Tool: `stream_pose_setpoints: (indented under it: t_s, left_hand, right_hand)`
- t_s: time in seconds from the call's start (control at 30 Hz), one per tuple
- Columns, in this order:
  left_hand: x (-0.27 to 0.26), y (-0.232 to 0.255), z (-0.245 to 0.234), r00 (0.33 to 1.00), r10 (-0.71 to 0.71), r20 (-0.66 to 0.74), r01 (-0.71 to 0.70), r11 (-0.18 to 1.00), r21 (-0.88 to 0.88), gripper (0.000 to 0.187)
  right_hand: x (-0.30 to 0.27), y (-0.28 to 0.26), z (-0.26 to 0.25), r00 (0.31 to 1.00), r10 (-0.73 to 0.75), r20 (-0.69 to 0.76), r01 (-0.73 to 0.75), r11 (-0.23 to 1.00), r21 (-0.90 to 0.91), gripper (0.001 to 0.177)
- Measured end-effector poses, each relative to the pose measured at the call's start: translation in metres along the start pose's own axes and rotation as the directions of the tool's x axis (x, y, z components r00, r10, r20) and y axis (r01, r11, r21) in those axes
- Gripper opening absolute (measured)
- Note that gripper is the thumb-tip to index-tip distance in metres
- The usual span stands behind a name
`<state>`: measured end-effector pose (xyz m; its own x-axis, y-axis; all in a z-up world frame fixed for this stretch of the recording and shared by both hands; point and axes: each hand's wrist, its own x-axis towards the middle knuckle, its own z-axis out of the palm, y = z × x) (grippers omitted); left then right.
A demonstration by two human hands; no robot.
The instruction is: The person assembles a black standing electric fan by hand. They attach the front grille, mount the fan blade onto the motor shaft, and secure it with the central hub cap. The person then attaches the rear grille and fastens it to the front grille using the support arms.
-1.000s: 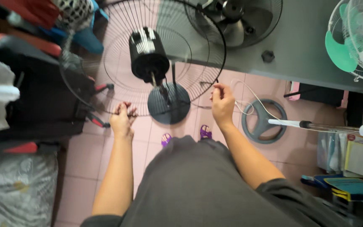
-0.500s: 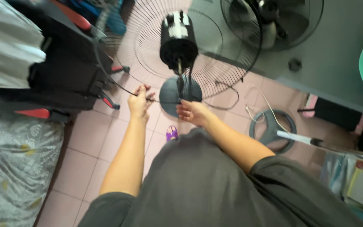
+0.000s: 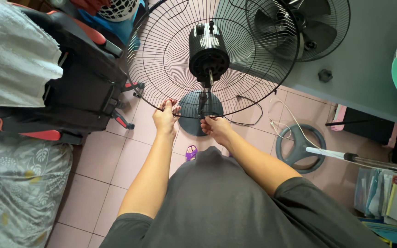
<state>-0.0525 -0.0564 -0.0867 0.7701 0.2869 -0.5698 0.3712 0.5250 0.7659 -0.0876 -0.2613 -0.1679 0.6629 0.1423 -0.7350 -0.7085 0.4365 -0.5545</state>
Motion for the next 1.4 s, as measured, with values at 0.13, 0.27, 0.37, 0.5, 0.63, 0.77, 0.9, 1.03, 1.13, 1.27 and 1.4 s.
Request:
stream_pose_setpoints:
  t_s: [0.13,0.27,0.37,0.5,0.63,0.77,0.9,1.03,1.13,1.27,1.4]
  left_hand:
    - [0.002,-0.001,0.003,1.0,0.0,0.013,0.0,1.0,-0.004,0.018]
    - [0.005,-0.004,0.001,1.0,-0.017,-0.005,0.016,1.0,-0.012,0.018]
    - [0.006,-0.006,-0.002,0.999,0.032,0.021,-0.032,0.999,0.027,0.017]
    - [0.007,-0.008,-0.008,0.999,0.033,0.032,-0.034,0.999,0.04,0.016]
    - [0.007,-0.003,-0.016,0.995,0.037,0.09,-0.039,0.999,0.026,0.016]
    - [0.0,0.0,-0.025,0.992,0.06,0.11,-0.065,0.997,0.047,0.017]
    - [-0.005,-0.001,-0.031,0.994,0.062,0.095,-0.067,0.997,0.043,0.017]
    - [-0.006,-0.004,-0.03,0.995,0.045,0.087,-0.048,0.998,0.028,0.017]
    - [-0.004,-0.006,-0.027,0.994,0.05,0.099,-0.051,0.999,0.005,0.017]
    - [0.005,-0.005,-0.02,0.992,0.072,0.101,-0.075,0.997,0.024,0.017]
    - [0.01,-0.007,-0.017,0.992,0.079,0.096,-0.081,0.997,0.014,0.016]
  right_hand:
    - [0.002,-0.001,-0.004,1.0,-0.004,-0.012,0.004,1.0,0.017,0.011]
    - [0.003,0.0,-0.003,1.0,-0.007,-0.021,0.007,1.0,0.004,0.01]
    - [-0.002,-0.004,-0.001,1.0,-0.005,-0.017,0.004,0.999,-0.032,0.011]
    - [-0.017,-0.015,-0.006,0.999,0.047,0.007,-0.045,0.985,-0.164,0.02]
    - [-0.043,-0.034,-0.031,0.999,0.031,0.013,-0.024,0.931,-0.363,0.04]
    - [-0.078,-0.057,-0.065,0.991,-0.119,-0.065,0.036,0.693,-0.72,0.057]
    - [-0.103,-0.081,-0.082,0.965,-0.259,-0.05,0.129,0.628,-0.767,0.054]
    - [-0.106,-0.099,-0.077,0.943,-0.323,-0.082,0.206,0.757,-0.62,0.05]
    - [-0.1,-0.1,-0.073,0.917,-0.376,-0.133,0.25,0.802,-0.543,0.04]
    - [-0.088,-0.097,-0.075,0.898,-0.407,-0.167,0.281,0.823,-0.494,0.026]
    - [-0.08,-0.094,-0.075,0.881,-0.439,-0.176,0.301,0.807,-0.507,0.024]
